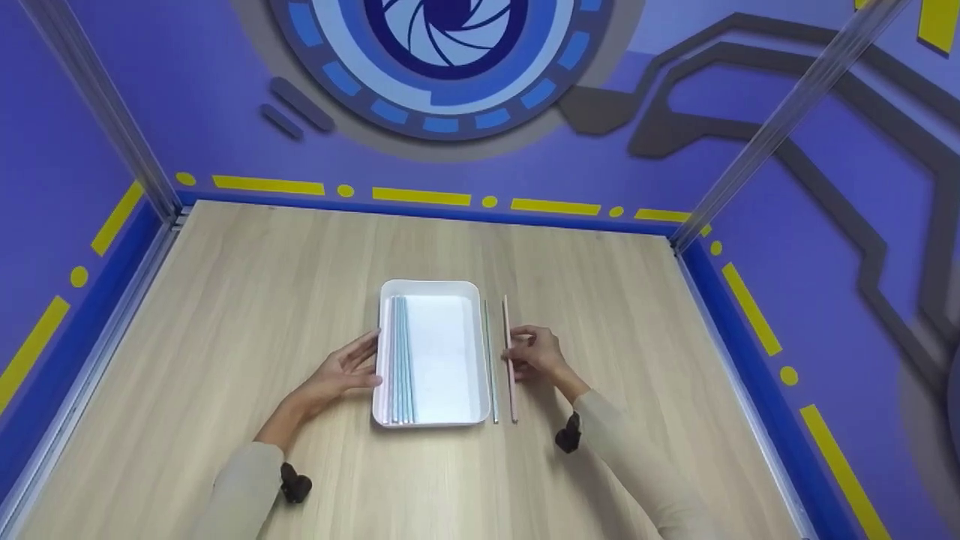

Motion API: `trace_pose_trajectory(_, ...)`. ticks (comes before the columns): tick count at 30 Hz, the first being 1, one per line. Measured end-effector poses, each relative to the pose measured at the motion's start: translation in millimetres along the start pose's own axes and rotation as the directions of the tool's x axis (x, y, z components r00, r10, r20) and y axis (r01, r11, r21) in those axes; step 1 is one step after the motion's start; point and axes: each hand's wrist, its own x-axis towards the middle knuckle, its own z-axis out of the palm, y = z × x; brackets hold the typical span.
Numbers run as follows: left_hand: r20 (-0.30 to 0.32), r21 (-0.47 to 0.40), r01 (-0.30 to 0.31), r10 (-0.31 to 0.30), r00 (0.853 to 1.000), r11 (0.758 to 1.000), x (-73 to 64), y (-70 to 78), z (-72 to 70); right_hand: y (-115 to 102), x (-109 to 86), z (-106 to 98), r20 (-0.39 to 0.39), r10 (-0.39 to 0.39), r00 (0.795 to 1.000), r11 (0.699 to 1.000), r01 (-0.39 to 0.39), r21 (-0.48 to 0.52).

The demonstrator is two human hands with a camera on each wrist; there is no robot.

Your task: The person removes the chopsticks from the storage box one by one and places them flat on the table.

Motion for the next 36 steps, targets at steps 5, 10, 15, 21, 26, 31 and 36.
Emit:
trace_pose_trajectory(5, -0.007, 0.011, 0.003, -0.003, 1.0, 1.0, 0.0, -1.1, -0.3, -0.1, 0.6, 3.7, -0.003, -0.018, 1.0, 0.999, 0.018, -0.042)
trace_pose_trajectory(10, -0.007, 0.021, 0.007, -0.007, 1.0, 1.0, 1.5, -2.7, -0.6, 0.5, 1.5, 5.5, -0.003, -0.051, 0.999, 0.996, 0.05, -0.078)
trace_pose_trajectory(15, 0.003, 0.028, 0.003, -0.003, 1.0, 1.0, 2.0, -3.5, -1.6, 5.2, 3.1, 7.3, -0.019, -0.056, 0.998, 0.994, 0.054, -0.092)
trace_pose_trajectory(21, 0.0, 0.026, 0.004, -0.004, 1.0, 1.0, 1.5, -3.6, -1.9, 7.7, 4.2, 7.0, -0.018, -0.07, 0.997, 0.995, 0.068, -0.073)
trace_pose_trajectory(26, 0.003, 0.035, 0.002, -0.002, 1.0, 0.999, 1.8, -2.9, -0.9, 1.8, 2.6, 1.3, -0.019, -0.068, 0.997, 0.996, 0.067, -0.054)
trace_pose_trajectory(31, -0.007, 0.03, 0.004, -0.004, 1.0, 1.0, 0.7, -1.3, -0.6, -17.2, 0.6, -2.3, -0.025, -0.088, 0.996, 0.99, 0.085, -0.108)
trace_pose_trajectory(36, -0.013, 0.024, 0.016, -0.016, 1.0, 1.0, 0.9, -0.1, -0.1, -43.5, -2.7, 0.0, -0.009, -0.142, 0.99, 0.979, 0.139, -0.149)
